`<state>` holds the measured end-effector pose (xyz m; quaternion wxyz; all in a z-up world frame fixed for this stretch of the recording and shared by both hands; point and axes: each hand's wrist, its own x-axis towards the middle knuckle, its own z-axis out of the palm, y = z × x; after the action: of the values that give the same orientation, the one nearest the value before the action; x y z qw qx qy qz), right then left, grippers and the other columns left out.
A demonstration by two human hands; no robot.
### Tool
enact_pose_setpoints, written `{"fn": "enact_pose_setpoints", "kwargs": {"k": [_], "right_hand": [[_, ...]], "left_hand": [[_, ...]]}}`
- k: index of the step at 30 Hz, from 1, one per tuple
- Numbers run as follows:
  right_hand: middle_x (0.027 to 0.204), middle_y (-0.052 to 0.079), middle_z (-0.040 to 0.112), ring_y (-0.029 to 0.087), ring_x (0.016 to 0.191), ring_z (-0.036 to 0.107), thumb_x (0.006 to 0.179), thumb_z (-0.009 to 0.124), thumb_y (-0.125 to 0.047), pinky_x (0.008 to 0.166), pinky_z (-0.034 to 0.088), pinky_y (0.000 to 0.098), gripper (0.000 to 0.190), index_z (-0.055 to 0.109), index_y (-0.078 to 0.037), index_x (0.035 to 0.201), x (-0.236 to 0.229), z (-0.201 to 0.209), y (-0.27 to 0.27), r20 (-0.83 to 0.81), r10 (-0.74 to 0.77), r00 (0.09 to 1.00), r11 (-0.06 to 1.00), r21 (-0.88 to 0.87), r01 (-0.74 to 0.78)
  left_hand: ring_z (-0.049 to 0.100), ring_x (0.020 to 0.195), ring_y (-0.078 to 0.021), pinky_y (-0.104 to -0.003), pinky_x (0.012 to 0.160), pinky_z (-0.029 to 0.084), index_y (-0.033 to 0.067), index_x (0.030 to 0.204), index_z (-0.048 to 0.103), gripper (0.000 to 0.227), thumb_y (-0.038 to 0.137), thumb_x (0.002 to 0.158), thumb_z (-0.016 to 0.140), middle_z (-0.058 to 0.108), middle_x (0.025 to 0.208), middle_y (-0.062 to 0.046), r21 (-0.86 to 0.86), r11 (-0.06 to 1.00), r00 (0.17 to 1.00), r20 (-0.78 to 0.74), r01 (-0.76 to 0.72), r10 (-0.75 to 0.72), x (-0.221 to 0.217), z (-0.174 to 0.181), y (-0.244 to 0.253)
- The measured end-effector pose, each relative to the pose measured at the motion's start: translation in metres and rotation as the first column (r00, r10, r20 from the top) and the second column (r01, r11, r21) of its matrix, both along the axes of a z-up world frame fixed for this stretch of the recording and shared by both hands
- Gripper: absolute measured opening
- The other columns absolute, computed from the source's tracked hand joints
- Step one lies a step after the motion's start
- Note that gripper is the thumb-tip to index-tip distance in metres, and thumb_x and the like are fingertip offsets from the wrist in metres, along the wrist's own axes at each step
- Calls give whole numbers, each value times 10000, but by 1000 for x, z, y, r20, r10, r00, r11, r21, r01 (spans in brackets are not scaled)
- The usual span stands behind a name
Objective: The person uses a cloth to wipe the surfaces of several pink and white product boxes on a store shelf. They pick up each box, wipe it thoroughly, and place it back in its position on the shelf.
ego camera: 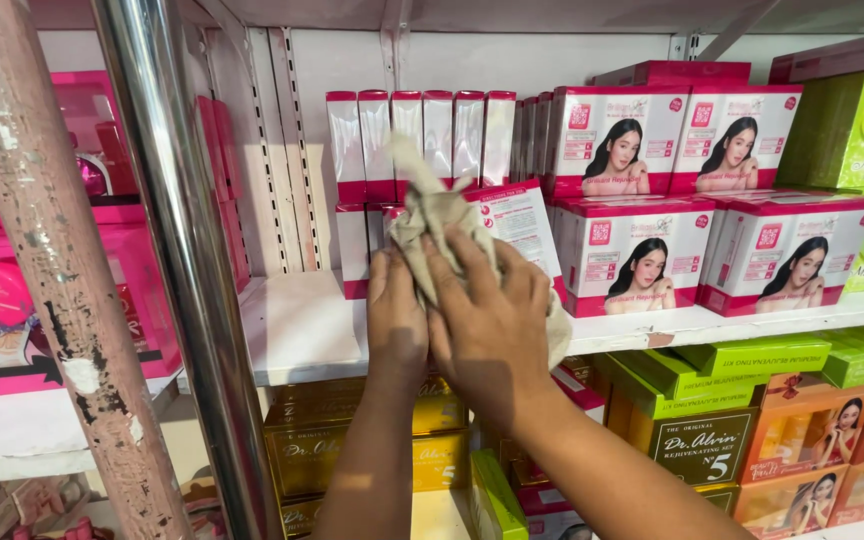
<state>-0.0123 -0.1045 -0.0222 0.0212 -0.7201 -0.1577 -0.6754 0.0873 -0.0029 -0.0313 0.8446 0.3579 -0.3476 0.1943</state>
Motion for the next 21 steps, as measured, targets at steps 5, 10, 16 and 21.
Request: {"fn": "enact_pose_setpoints", "kwargs": {"k": [5, 10, 16, 21], "right_hand": [[1432, 133, 551, 397, 1277, 433, 869, 656, -219, 1070, 314, 534, 561, 621, -123, 1420, 21, 21, -31, -8, 37, 999, 998, 58, -36], [1431, 159, 542, 396, 1264, 434, 930, 655, -201, 1052, 327, 551, 531, 595, -57, 1437, 36, 19, -42, -1, -22, 1000, 970, 244, 21], [1441, 152, 523, 402, 1277, 440, 817, 690, -202, 1065, 355, 553, 580, 610, -82, 1379, -3, -11, -6, 59, 54, 997, 999, 4, -54], [1407, 130, 536, 407, 1243, 448, 812, 695, -149, 1047, 363, 544, 531, 626, -90, 1334, 19, 2, -36, 70, 41, 997, 999, 24, -43]], "left_hand": [[623, 1032, -152, -335, 915, 547, 44, 1218, 561, 434, 441, 1050, 505, 649, 1141, -85, -33, 998, 998, -51, -46, 45, -11, 7, -1], [643, 1004, -143, -370, 920, 573, 32, 1163, 543, 464, 474, 1033, 498, 659, 1107, -78, -23, 996, 989, -123, -82, 78, -18, 12, -1], [652, 1005, -195, -365, 899, 553, 9, 1224, 569, 553, 514, 1009, 503, 677, 1130, -136, -17, 995, 973, -208, -103, 97, -12, 10, 3], [628, 1133, -200, -372, 970, 557, 2, 1378, 525, 640, 515, 997, 505, 645, 1286, -146, -32, 993, 981, -166, -111, 104, -14, 12, 2]]}}
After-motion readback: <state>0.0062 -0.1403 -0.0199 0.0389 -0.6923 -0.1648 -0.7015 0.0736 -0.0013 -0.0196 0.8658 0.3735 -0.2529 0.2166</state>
